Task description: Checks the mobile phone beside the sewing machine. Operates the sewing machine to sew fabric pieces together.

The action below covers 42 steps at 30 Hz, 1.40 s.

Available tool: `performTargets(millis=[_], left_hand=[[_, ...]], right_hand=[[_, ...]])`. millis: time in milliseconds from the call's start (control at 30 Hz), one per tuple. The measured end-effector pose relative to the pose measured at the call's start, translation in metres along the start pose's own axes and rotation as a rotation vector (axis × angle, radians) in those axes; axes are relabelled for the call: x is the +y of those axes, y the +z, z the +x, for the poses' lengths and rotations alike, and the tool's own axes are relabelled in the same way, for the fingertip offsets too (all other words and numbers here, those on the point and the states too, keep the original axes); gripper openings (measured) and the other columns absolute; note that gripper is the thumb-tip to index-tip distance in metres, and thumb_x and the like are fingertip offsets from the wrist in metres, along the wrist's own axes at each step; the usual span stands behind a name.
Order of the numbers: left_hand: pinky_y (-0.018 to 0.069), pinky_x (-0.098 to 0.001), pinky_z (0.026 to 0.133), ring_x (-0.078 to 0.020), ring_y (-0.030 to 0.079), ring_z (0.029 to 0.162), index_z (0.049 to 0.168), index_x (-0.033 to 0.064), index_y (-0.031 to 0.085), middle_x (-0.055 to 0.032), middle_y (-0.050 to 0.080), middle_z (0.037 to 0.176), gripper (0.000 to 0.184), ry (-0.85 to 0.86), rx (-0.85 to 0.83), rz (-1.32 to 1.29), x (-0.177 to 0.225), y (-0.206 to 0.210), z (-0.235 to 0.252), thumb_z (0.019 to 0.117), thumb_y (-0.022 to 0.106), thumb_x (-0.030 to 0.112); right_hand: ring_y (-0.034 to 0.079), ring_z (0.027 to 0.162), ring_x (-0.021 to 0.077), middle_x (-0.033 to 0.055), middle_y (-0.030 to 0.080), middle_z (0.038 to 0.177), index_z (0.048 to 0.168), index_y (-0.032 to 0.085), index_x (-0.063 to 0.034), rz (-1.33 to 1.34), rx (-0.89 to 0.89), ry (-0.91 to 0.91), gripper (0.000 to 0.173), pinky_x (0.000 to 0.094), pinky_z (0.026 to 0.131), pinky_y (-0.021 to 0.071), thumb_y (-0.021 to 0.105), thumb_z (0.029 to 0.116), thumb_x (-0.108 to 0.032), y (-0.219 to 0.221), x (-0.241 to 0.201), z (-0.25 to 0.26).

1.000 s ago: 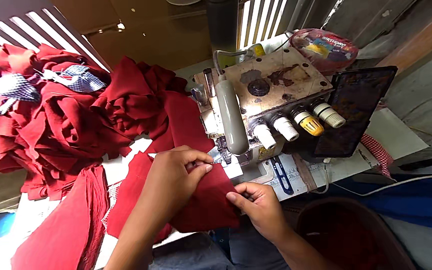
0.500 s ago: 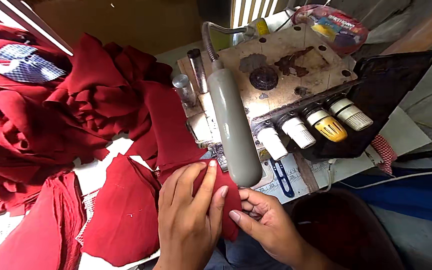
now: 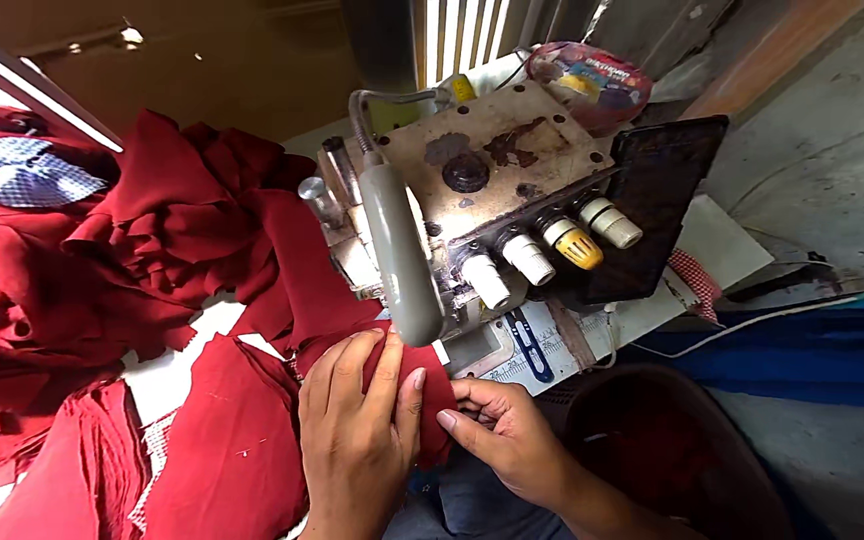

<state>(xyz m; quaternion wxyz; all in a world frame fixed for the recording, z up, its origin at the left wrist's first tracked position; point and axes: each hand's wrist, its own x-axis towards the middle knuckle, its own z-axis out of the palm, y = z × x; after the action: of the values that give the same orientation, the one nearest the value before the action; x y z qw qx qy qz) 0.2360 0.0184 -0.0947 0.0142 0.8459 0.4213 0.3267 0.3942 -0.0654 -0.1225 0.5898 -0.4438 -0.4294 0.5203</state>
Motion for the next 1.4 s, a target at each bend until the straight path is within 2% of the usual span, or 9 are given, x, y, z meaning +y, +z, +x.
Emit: performTargets(millis=[167,333,500,600,767,933,1000,1133,1400], left_hand=[[0.0427,-0.0436,0.104,-0.0306,0.06,0.119,0.124,0.0079,0.074,-0.0167,0.069,0.122,0.045,0.018,0.041,0.016,-0.002,0.006,-0.002,0.1056,0.047,0.039],[0.0437,-0.044,0.104,-0.0318,0.061,0.119,0.123,0.0076,0.075,-0.0169,0.069,0.122,0.044,-0.004,0.031,0.035,0.002,0.003,-0.001,0.1051,0.047,0.037],[0.0443,-0.0448,0.104,-0.0321,0.061,0.12,0.124,0.0072,0.074,-0.0167,0.069,0.123,0.044,-0.01,-0.006,0.003,0.002,-0.001,0.001,0.105,0.047,0.037],[0.0448,-0.0441,0.108,-0.0307,0.06,0.125,0.125,0.0052,0.073,-0.0173,0.068,0.127,0.045,-0.045,0.006,-0.054,0.006,-0.011,0.001,0.105,0.049,0.037],[0.0479,-0.0377,0.104,-0.024,0.062,0.121,0.113,0.01,0.077,-0.0109,0.072,0.119,0.028,-0.038,0.052,-0.15,0.016,-0.027,-0.006,0.1009,0.061,0.029],[0.045,-0.0438,0.111,-0.0253,0.061,0.126,0.123,0.0108,0.074,-0.0105,0.07,0.128,0.032,0.061,-0.053,-0.182,0.013,-0.016,-0.013,0.1019,0.06,0.031],[0.0436,-0.047,0.112,-0.0253,0.062,0.126,0.123,0.0121,0.074,-0.0095,0.07,0.127,0.031,0.081,-0.065,-0.167,0.008,-0.012,-0.013,0.102,0.06,0.03],[0.0412,-0.0513,0.113,-0.0265,0.061,0.126,0.123,0.0145,0.074,-0.0082,0.071,0.127,0.03,0.119,-0.083,-0.134,-0.001,-0.014,-0.008,0.1021,0.06,0.03],[0.0423,-0.048,0.112,-0.0262,0.062,0.125,0.123,0.0152,0.074,-0.0078,0.072,0.125,0.029,0.21,-0.067,-0.152,-0.011,-0.015,-0.006,0.1027,0.06,0.031]], right_hand=[[0.072,0.085,0.0095,0.0092,0.074,0.096,0.108,0.069,0.0072,-0.003,0.011,0.01,0.014,0.0261,0.08,0.0617,0.061,0.099,-0.001,0.001,0.002,-0.002],[0.069,0.082,0.0065,0.0073,0.072,0.092,0.104,0.069,0.0058,-0.011,0.046,-0.003,0.013,0.0228,0.077,0.0588,0.06,0.0994,-0.002,0.005,0.007,0.001],[0.069,0.075,0.0083,0.0064,0.071,0.082,0.089,0.071,0.0019,-0.068,0.113,-0.043,0.019,0.0246,0.069,0.0591,0.076,0.0934,-0.016,0.011,0.017,-0.004],[0.069,0.079,0.0076,0.0059,0.072,0.083,0.084,0.074,0.001,-0.147,0.138,-0.083,0.019,0.0228,0.072,0.059,0.076,0.093,-0.016,0.01,0.014,-0.009],[0.07,0.083,0.0076,0.0065,0.073,0.087,0.09,0.075,0.0026,-0.069,0.068,-0.074,0.015,0.0228,0.076,0.06,0.07,0.0959,-0.01,0.004,0.0,-0.015],[0.069,0.083,0.0074,0.0062,0.072,0.09,0.098,0.071,0.004,0.114,-0.011,0.02,0.011,0.0245,0.077,0.0603,0.07,0.0961,-0.007,0.004,0.006,-0.017],[0.07,0.084,0.0078,0.0068,0.072,0.092,0.101,0.068,0.0051,0.166,-0.033,0.042,0.009,0.0254,0.079,0.0599,0.068,0.0959,-0.003,0.007,0.007,-0.018],[0.07,0.08,0.0084,0.0067,0.072,0.088,0.105,0.063,0.0035,0.23,-0.056,0.107,0.008,0.0251,0.074,0.0593,0.062,0.0985,-0.001,0.012,0.003,-0.013],[0.067,0.073,0.0076,0.0039,0.068,0.08,0.105,0.06,0.002,0.265,-0.092,0.164,0.006,0.0256,0.071,0.0568,0.06,0.1,-0.001,0.01,0.001,-0.006]])
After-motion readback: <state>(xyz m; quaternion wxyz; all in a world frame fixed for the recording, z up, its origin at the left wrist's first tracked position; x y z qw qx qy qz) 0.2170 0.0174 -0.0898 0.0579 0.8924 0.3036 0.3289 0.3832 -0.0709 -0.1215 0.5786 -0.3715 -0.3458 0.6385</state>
